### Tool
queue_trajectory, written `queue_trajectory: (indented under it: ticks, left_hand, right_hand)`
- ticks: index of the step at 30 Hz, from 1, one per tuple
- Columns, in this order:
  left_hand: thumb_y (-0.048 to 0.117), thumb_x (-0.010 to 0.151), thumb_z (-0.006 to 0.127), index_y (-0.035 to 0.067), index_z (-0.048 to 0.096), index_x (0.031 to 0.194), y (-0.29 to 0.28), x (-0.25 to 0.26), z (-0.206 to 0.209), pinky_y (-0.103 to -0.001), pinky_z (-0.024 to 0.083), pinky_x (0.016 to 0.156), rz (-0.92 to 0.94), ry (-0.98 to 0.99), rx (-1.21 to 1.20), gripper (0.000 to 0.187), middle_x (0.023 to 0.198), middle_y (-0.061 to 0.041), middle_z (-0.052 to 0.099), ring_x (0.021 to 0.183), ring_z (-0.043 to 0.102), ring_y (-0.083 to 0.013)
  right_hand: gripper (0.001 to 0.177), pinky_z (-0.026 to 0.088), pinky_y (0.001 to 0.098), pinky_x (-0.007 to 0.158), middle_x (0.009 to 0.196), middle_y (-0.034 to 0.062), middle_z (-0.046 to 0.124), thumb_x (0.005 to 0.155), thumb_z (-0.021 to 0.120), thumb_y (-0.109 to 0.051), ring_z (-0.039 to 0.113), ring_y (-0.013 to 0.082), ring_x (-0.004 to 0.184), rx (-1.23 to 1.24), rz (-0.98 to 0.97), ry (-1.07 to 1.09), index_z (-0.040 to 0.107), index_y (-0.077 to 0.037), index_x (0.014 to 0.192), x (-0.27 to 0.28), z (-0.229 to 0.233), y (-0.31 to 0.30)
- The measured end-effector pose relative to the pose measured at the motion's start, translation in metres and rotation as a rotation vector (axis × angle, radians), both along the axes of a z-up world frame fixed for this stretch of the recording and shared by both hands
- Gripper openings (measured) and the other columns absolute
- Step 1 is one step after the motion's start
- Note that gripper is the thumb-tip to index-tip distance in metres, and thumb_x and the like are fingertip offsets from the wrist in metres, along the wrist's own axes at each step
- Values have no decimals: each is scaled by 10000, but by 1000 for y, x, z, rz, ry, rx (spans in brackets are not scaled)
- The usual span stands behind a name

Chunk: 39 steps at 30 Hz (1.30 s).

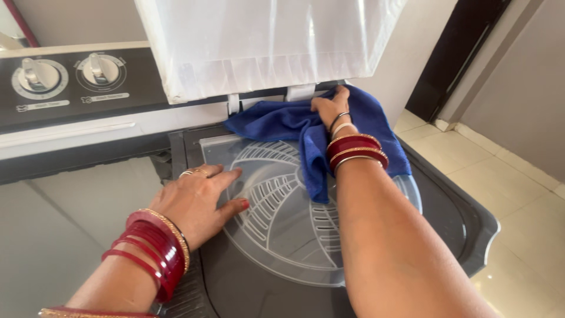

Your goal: The person wipes the lids and control panel of a twin-tub washing machine with a blue cloth, handling the lids one at a time.

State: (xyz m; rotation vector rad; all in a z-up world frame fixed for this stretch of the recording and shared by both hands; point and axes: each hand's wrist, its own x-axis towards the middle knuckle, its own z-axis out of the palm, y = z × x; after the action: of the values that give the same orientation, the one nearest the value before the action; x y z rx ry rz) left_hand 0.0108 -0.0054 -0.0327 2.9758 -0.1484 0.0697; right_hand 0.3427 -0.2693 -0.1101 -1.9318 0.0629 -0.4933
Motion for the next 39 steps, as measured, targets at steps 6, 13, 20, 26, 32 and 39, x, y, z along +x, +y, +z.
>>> queue_trajectory:
  ticks: [6, 13, 20, 26, 32, 39]
  left_hand:
    - [568, 853, 640, 307, 547, 1451, 1, -1, 1, -464, 451, 1065, -39, -15, -38, 660, 1522, -78, 497, 1327, 504, -311]
    - [551, 860, 663, 323, 563, 1438, -4, -5, 8, -466, 454, 1072, 8, 58, -76, 629, 1503, -54, 473, 1335, 509, -311]
    - [532, 863, 666, 303, 583, 1419, -1, -3, 6, -459, 470, 1060, -11, 22, -50, 607, 1482, -55, 502, 1322, 529, -299]
    - [522, 853, 673, 299, 589, 1416, -2, -3, 8, -446, 491, 1038, -29, 13, -54, 610, 1521, -52, 496, 1293, 558, -292]
    - [546, 859, 665, 316, 588, 1416, -4, -5, 13, -442, 491, 1051, 14, 50, -56, 608, 1510, -33, 475, 1283, 571, -296]
    - [535, 859, 663, 301, 576, 1426, -3, -7, 16, -454, 474, 1049, 2, 42, -76, 619, 1498, -23, 514, 1284, 560, -291]
  right_hand:
    - [1270, 489, 362, 1038, 1351, 330, 599, 640, 788, -27, 594, 396, 1233, 138, 137, 61, -69, 126, 1565, 69, -22, -21]
    - [773, 549, 340, 824, 1150, 181, 716, 619, 827, 31, 692, 294, 1022, -209, -99, -242, 539, 56, 1335, 27, -13, -41]
    - [375, 599, 274, 769, 1105, 100, 798, 779, 676, -17, 768, 194, 904, -43, 121, -201, 684, 16, 1153, -19, 15, -11]
    - [338, 499, 366, 1003, 1174, 97, 781, 848, 675, -80, 682, 274, 1145, -302, -110, -224, 661, -22, 1181, -39, 22, 7]
    - [556, 460, 352, 1134, 1440, 122, 639, 842, 604, -88, 593, 312, 1340, -298, -117, -144, 533, -59, 1393, -47, 21, 15]
    - [1095, 318, 498, 1155, 1634, 270, 38, 776, 713, -204, 254, 470, 1478, -733, -66, 178, 18, -11, 1599, 4, 1, 6]
